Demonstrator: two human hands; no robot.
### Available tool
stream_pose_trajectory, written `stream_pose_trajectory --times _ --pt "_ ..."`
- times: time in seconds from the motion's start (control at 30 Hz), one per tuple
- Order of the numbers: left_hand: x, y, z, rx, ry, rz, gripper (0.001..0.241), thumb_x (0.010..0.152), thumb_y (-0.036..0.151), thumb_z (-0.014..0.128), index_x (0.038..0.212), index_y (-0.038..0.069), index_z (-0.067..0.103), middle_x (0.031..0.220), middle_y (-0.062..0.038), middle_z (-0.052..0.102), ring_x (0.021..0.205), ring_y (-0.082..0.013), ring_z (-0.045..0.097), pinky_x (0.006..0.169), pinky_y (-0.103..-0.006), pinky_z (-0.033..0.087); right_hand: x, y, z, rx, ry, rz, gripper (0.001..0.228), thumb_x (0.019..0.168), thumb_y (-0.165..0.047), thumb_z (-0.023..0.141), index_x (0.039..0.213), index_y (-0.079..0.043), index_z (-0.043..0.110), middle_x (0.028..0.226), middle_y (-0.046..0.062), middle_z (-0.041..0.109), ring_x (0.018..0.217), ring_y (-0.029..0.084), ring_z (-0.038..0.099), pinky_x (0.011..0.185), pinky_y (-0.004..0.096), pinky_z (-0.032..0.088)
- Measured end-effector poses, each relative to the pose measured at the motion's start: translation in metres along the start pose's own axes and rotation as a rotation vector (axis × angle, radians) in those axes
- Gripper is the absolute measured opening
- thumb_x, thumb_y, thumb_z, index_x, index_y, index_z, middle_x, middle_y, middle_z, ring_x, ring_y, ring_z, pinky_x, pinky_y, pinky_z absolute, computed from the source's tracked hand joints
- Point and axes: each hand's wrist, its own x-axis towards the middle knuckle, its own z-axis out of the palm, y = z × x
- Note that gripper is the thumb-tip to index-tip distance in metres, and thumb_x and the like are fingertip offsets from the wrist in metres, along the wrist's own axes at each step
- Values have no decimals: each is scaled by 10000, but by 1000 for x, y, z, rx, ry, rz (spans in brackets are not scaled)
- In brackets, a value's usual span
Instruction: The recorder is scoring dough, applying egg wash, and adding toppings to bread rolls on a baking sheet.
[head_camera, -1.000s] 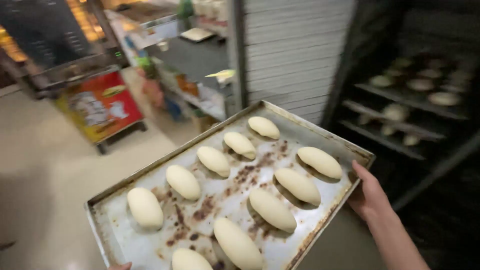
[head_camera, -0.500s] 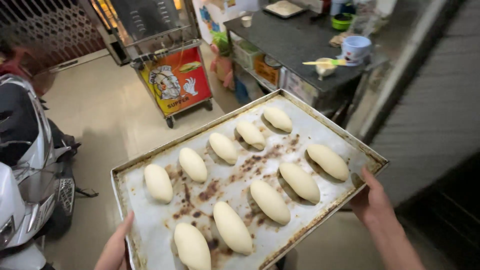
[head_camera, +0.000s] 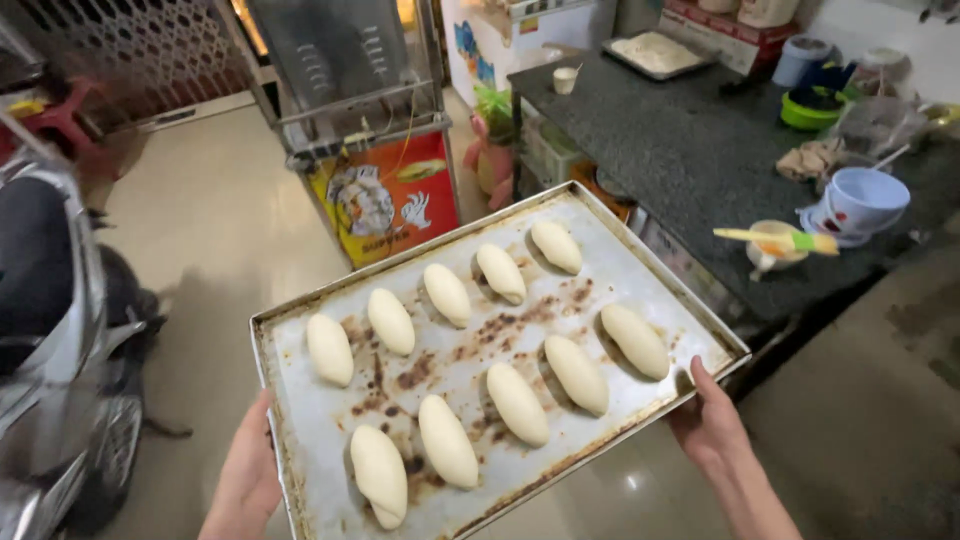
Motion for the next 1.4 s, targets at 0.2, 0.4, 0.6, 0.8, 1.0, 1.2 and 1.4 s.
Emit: stream_pose_trajectory --times 0.2,0.4,0.6,0.8,1.0,1.2,1.4 --pt "176 44 78 104 177 108 609 1077 477 418 1455 11 517 1457 -163 561 1297 -297 535 1053 -474 441 104 2 68 43 41 -26 506 1007 -387 540 1376 -40 518 1258 86 522 1141 232 488 1076 411 394" --pt "358 103 181 206 42 134 626 1113 476 433 1370 -79 562 1284 -190 644 1096 -287 611 916 -427 495 150 -22 161 132 213 67 628 978 -363 426 1489 2 426 1485 231 466 1298 342 417 1148 435 292" --pt "501 128 309 351 -44 180 576 1083 466 563 1220 -88 639 1146 -166 693 955 -238 635 782 -374 521 245 -22 150 147 307 33 564 1052 -280 327 1495 64 387 1396 302 499 1230 426 480 1092 546 348" --pt "608 125 446 647 -49 253 681 1055 524 619 1116 -151 688 1113 -212 695 969 -290 624 822 -415 508 339 -20 107 29 362 125 513 1086 -296 400 1374 109 531 1156 328 627 983 385 552 853 495 437" --pt "708 108 577 682 -198 275 642 1079 483 617 993 -149 686 950 -177 657 834 -236 559 721 -373 474 395 -51 106 -91 490 289 604 1087 -376 397 1358 105 644 1272 303 740 1126 402 679 930 487 451" --pt "732 93 703 841 -281 243 623 1011 511 617 1227 -67 708 1159 -182 722 1034 -280 642 888 -379 498 442 -56 80 -47 572 353 624 1062 -438 404 1130 85 737 1087 223 803 952 326 714 784 420 438" --pt "806 47 819 1058 -477 344 696 996 542 631 1007 -149 710 948 -205 707 857 -300 591 800 -418 487 475 -53 70 -7 656 347 668 1036 -496 431 894 69 758 841 197 759 774 292 674 702 391 368"
